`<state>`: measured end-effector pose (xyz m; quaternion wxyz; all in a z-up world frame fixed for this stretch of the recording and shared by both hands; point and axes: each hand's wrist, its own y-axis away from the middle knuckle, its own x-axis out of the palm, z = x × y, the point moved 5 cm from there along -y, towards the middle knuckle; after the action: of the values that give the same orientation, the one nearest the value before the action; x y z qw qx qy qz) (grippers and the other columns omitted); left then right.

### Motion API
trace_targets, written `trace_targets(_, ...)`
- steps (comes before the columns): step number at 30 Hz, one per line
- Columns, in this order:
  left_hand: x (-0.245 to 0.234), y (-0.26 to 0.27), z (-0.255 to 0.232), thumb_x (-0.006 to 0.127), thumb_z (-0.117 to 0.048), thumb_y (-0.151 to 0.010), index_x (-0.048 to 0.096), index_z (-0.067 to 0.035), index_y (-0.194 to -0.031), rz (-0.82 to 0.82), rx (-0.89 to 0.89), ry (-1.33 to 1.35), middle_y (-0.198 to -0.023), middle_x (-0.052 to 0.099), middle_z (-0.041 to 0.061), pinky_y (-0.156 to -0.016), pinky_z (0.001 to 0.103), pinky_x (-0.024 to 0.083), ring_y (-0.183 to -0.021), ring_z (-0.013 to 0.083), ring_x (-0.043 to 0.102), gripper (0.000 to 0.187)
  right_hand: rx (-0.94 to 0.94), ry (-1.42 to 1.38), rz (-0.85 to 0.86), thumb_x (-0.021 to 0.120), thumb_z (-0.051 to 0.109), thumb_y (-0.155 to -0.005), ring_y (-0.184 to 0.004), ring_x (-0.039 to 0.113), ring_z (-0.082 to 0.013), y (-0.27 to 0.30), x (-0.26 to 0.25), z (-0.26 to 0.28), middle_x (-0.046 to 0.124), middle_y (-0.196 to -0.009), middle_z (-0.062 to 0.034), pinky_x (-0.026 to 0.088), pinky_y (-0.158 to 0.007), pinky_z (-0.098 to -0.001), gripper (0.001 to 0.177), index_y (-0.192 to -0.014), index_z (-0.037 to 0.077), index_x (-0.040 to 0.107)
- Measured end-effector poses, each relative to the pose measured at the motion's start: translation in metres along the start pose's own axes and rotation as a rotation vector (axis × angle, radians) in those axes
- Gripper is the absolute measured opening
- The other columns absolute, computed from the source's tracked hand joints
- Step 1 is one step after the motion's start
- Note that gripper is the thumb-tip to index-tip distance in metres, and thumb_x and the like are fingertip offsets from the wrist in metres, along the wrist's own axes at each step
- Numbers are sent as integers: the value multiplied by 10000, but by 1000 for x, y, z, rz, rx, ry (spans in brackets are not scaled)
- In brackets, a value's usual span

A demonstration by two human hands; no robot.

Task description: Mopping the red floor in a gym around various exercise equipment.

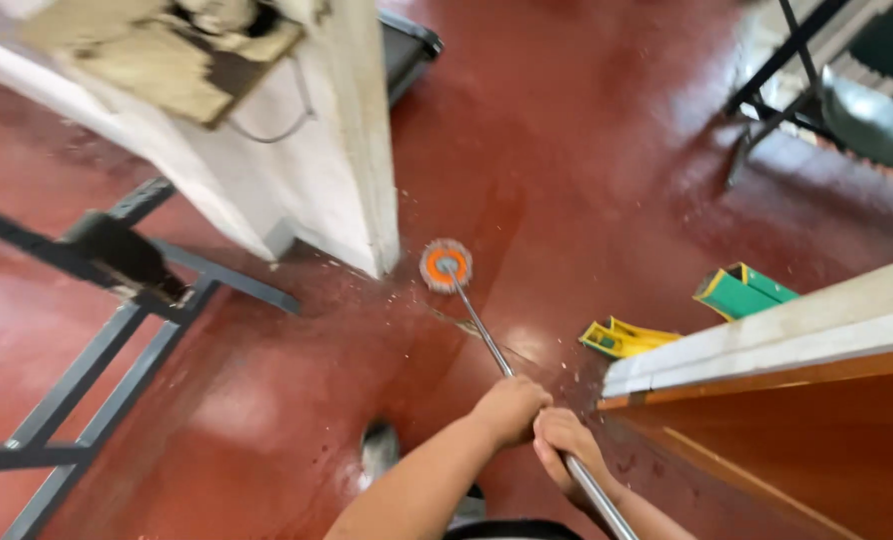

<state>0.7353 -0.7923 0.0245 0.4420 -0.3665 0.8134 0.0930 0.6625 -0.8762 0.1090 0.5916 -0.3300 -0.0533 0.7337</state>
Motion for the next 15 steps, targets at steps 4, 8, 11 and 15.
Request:
trace_targets(4, 5, 67, -21, 676, -169, -781, 639, -120, -789, -182, 24, 54, -852, 684, 45, -848, 393, 508, -892, 289, 645, 62, 19, -11, 114, 618, 27, -787, -814, 586, -231, 25, 28, 46, 676, -824, -54, 495, -838, -318, 42, -765, 63, 624)
trace_targets(8, -1, 136, -34, 688, -140, -759, 611, -122, -773, -181, -33, 80, -850, 682, 52, -837, 393, 502, -891, 293, 626, 80, 3, -22, 126, 630, 27, -768, -788, 592, -230, 56, 72, 87, 671, -779, -42, 499, -812, -322, 63, -726, 70, 613)
trace_targets(11, -2, 197, -39, 682, -161, -764, 630, -127, -795, -129, -69, 42, -885, 700, 49, -833, 403, 506, -930, 299, 635, 70, -50, -25, 150, 633, 28, -767, -774, 569, -237, 80, 114, 126, 655, -758, -36, 496, -807, -331, 85, -712, 75, 587)
trace_targets(15, -12, 311, -44, 570, -166, -887, 707, -89, -936, -159, -243, 330, -1007, 709, 106, -851, 359, 514, -930, 287, 631, 165, -46, -79, 146, 607, 70, -780, -742, 526, -248, 126, 192, 174, 605, -731, -45, 483, -857, -348, 88, -700, 83, 573)
